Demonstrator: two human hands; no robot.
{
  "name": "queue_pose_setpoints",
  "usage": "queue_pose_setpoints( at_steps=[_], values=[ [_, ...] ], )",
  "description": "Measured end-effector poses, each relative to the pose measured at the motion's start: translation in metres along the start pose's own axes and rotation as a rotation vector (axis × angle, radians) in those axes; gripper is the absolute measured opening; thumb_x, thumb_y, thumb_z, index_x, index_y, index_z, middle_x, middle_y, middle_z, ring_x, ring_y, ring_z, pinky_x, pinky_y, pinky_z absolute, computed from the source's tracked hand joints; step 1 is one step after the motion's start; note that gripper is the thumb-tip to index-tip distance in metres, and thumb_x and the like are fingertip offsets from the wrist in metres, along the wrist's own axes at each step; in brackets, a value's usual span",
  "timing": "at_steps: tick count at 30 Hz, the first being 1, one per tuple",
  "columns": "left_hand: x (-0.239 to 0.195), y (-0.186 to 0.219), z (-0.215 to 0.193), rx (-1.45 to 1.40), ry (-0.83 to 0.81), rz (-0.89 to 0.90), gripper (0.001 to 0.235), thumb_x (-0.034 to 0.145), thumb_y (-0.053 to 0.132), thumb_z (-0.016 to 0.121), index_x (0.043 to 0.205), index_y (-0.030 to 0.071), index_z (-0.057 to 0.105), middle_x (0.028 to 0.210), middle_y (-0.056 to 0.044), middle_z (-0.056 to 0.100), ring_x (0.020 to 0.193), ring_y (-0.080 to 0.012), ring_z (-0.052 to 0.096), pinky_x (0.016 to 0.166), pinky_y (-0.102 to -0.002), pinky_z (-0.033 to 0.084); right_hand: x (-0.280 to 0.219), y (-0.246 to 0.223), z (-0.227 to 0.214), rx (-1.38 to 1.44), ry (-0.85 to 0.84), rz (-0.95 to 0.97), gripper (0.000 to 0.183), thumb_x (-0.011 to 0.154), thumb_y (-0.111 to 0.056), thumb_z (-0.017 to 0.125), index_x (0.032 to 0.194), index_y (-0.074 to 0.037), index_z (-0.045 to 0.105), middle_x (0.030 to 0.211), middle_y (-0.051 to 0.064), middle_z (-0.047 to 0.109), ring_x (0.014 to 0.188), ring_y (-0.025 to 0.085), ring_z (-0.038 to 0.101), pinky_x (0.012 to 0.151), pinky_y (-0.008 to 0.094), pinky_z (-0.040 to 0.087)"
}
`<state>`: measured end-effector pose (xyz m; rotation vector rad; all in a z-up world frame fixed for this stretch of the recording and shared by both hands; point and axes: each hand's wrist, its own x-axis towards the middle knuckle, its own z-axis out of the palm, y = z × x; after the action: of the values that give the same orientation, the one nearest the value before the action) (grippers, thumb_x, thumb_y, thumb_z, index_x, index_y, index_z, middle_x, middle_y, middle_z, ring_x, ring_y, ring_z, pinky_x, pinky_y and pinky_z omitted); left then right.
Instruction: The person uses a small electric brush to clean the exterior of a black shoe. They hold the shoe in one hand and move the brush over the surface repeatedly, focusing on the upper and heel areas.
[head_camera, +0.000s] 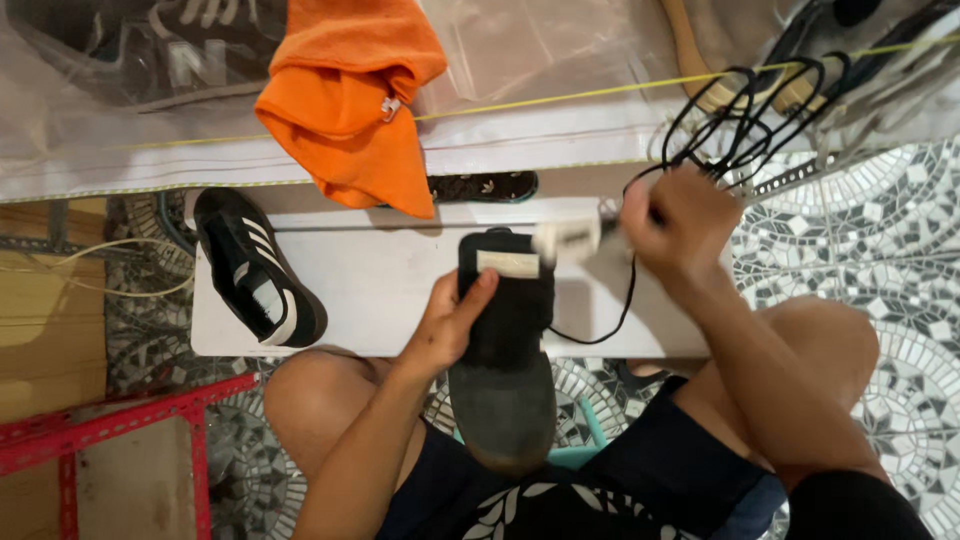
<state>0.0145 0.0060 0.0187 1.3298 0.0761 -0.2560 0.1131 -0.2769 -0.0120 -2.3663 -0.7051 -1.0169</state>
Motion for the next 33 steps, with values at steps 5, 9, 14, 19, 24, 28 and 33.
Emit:
queue_pose_setpoints(
  at_steps=[5,9,14,19,24,28,33],
  values=[
    [-0.002,0.016,0.004,-0.023,-0.011,0.024,0.037,0.107,0.030,0.060,0.076,0.012,0.064,0.055,0.001,0.055,0.050,-0.0077,0.053,0.043,-0.019,0.042,0.021,-0.041,-0.030,0.361,-0.046,0.360,0.043,0.117,-0.027,0.049,0.082,-0.004,0.055,0.069,0.018,0.051,0.063,0.036,0.052,0.062,0.041,0.040],
    [-0.001,0.019,0.006,-0.098,0.004,0.006,0.038,0.106,0.030,0.061,0.074,0.011,0.063,0.051,-0.002,0.055,0.045,-0.0088,0.056,0.039,-0.019,0.044,0.038,-0.101,-0.045,0.939,-0.451,0.509,0.060,0.100,-0.059,0.053,0.120,-0.002,0.060,0.103,0.017,0.069,0.088,0.021,0.053,0.081,0.039,0.047],
    [0.000,0.004,0.000,-0.063,-0.055,0.050,0.030,0.104,0.025,0.066,0.078,0.010,0.066,0.057,0.001,0.058,0.053,-0.0055,0.054,0.045,-0.017,0.043,0.005,-0.087,-0.014,1.077,-0.551,0.800,0.030,0.079,-0.017,0.092,0.098,-0.009,0.070,0.059,-0.009,0.040,0.055,0.003,0.035,0.053,0.015,0.029],
    [-0.007,-0.001,-0.007,-0.062,-0.184,0.173,0.006,0.093,0.010,0.078,0.092,0.005,0.076,0.077,-0.002,0.073,0.078,-0.0064,0.062,0.069,-0.022,0.054,0.013,-0.077,-0.016,1.010,-0.372,0.871,0.026,0.086,-0.023,0.088,0.085,-0.008,0.068,0.052,-0.006,0.048,0.047,0.003,0.044,0.050,0.014,0.034],
    [-0.004,0.013,-0.001,0.254,-0.229,0.478,0.020,0.103,0.027,0.072,0.091,0.011,0.069,0.102,-0.012,0.069,0.128,-0.0368,0.054,0.114,-0.058,0.036,0.025,-0.071,-0.007,1.228,-0.119,0.940,0.021,0.097,-0.011,0.077,0.083,-0.005,0.063,0.054,-0.008,0.028,0.045,0.001,0.027,0.043,0.015,0.028],
    [0.000,-0.012,-0.006,0.205,-0.198,0.436,0.016,0.099,0.020,0.074,0.088,0.011,0.069,0.103,-0.003,0.073,0.118,-0.0186,0.059,0.111,-0.043,0.042,0.023,-0.066,-0.005,1.153,-0.135,0.901,0.023,0.099,-0.013,0.078,0.085,-0.002,0.064,0.054,-0.007,0.031,0.045,0.001,0.031,0.045,0.016,0.030],
    [-0.004,-0.006,-0.008,0.029,-0.135,0.369,0.019,0.106,0.016,0.063,0.112,0.002,0.074,0.112,-0.009,0.072,0.117,-0.0165,0.056,0.110,-0.042,0.044,0.027,-0.049,-0.030,0.674,-0.274,0.504,0.040,0.097,-0.038,0.072,0.114,-0.002,0.068,0.065,0.001,0.037,0.062,0.011,0.035,0.061,0.027,0.035]
  ],
)
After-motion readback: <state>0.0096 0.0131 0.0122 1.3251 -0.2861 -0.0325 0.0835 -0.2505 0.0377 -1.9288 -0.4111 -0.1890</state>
